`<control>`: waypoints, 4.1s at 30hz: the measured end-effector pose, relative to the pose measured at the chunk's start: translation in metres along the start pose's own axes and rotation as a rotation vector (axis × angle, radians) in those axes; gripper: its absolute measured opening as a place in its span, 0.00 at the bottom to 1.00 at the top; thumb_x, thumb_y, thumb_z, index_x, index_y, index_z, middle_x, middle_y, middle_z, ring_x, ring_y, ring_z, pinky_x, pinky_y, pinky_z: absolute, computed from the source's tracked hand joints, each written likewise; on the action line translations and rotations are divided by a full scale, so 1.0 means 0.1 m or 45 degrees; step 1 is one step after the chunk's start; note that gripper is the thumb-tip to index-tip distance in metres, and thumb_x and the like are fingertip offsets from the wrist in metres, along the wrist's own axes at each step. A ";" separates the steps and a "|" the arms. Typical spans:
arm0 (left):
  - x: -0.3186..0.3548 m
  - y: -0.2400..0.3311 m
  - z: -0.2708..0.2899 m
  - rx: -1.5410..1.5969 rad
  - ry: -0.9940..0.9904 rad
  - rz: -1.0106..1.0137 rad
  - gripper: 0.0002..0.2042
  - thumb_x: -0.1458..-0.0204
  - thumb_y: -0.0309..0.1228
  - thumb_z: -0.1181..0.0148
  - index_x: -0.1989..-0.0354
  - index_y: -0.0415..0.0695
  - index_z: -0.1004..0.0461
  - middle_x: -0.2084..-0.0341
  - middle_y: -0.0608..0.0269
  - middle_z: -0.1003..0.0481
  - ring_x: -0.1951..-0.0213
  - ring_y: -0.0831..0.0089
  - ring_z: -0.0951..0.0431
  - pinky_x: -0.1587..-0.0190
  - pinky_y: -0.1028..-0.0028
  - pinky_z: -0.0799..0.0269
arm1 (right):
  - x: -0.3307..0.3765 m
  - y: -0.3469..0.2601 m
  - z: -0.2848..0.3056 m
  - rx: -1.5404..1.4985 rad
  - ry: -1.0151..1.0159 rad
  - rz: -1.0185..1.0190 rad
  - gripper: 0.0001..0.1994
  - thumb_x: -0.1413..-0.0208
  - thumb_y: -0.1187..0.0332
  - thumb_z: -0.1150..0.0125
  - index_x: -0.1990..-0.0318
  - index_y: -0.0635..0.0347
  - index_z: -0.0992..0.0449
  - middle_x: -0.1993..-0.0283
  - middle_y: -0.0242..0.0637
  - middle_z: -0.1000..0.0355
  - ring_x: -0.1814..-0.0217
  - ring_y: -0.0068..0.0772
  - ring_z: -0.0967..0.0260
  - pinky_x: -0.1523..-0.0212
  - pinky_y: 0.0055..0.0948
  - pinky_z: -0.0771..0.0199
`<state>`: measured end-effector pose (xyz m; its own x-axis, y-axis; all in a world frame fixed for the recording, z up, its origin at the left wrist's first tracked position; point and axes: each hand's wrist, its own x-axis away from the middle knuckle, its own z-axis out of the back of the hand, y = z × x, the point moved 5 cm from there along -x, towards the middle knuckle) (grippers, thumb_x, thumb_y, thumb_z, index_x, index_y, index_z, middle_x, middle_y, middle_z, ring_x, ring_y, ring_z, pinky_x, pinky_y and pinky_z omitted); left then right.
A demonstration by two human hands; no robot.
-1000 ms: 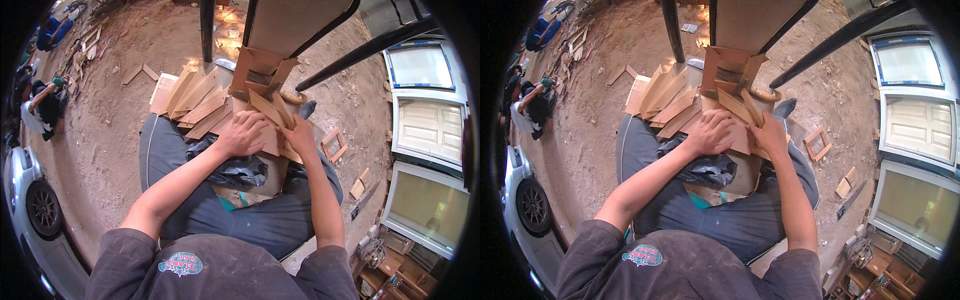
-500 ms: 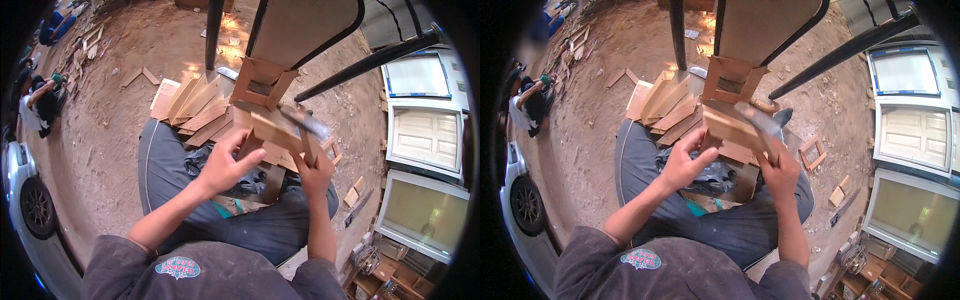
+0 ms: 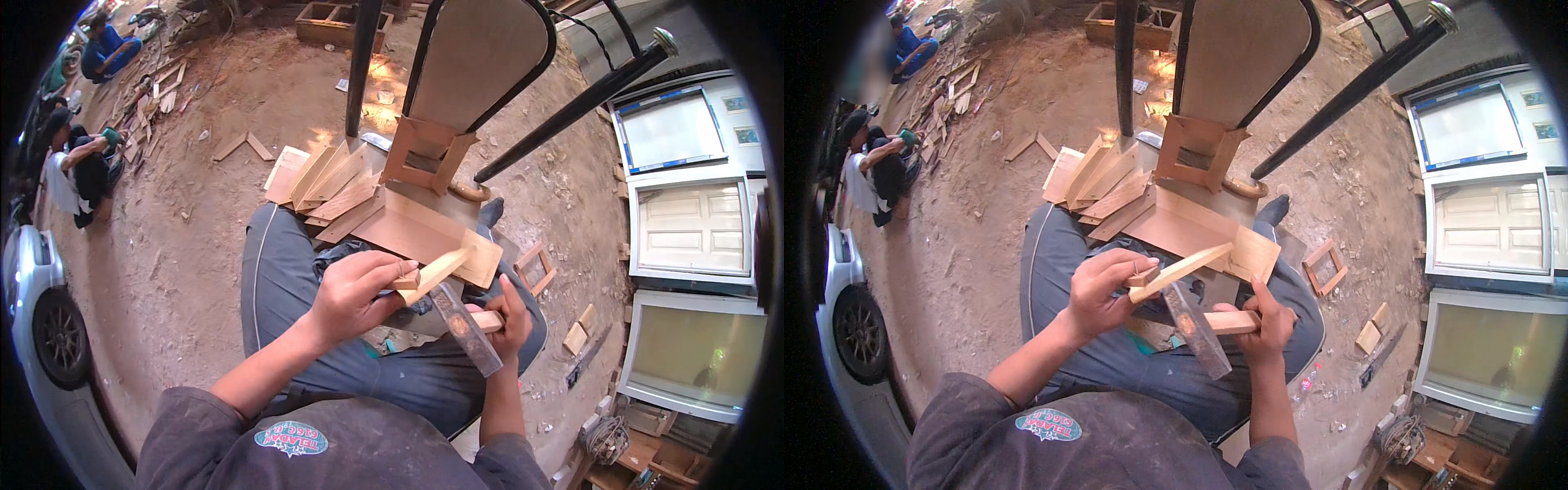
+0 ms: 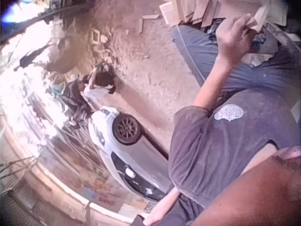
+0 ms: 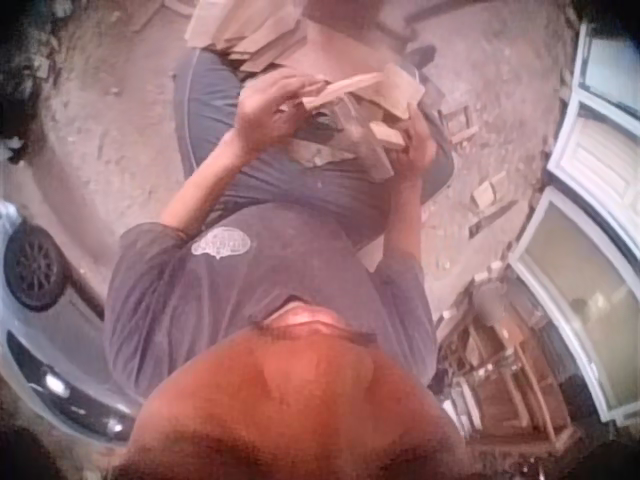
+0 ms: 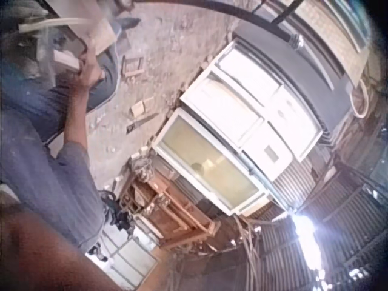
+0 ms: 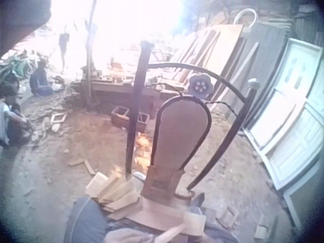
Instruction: The person assembles wooden picture frames by placing small wooden pieces together and driving nails into the corners with a hammer.
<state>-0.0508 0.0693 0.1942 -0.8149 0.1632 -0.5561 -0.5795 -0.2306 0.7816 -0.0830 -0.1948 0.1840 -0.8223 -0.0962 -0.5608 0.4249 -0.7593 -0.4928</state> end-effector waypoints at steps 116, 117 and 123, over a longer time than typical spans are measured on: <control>0.26 -1.76 -0.98 -0.632 -0.616 0.066 0.25 0.48 0.47 0.29 0.39 0.62 0.19 0.29 0.71 0.29 0.26 0.60 0.36 0.23 0.45 0.51 | -0.03 1.60 -0.78 0.111 -1.054 0.714 0.10 0.52 0.68 0.33 0.63 0.54 0.26 0.73 0.37 0.34 0.73 0.44 0.27 0.76 0.42 0.26; 0.27 -1.77 -1.00 -0.621 -0.619 0.061 0.25 0.48 0.46 0.29 0.39 0.62 0.19 0.29 0.71 0.29 0.26 0.60 0.36 0.23 0.45 0.51 | -0.05 1.58 -0.80 0.163 -1.026 0.650 0.10 0.53 0.68 0.33 0.63 0.54 0.26 0.73 0.37 0.34 0.73 0.43 0.28 0.76 0.42 0.26; 0.26 -1.77 -0.98 -0.614 -0.612 0.065 0.25 0.48 0.46 0.29 0.39 0.62 0.19 0.29 0.71 0.29 0.26 0.60 0.36 0.23 0.46 0.52 | -0.11 1.53 -0.77 0.153 -0.999 0.660 0.10 0.54 0.69 0.33 0.64 0.55 0.26 0.74 0.36 0.35 0.73 0.42 0.28 0.76 0.41 0.27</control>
<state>0.0300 0.0202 0.0138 -0.8157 0.5228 -0.2475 -0.5660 -0.6331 0.5280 0.0203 -0.2599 0.0639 -0.5803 -0.8120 -0.0621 0.8028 -0.5576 -0.2112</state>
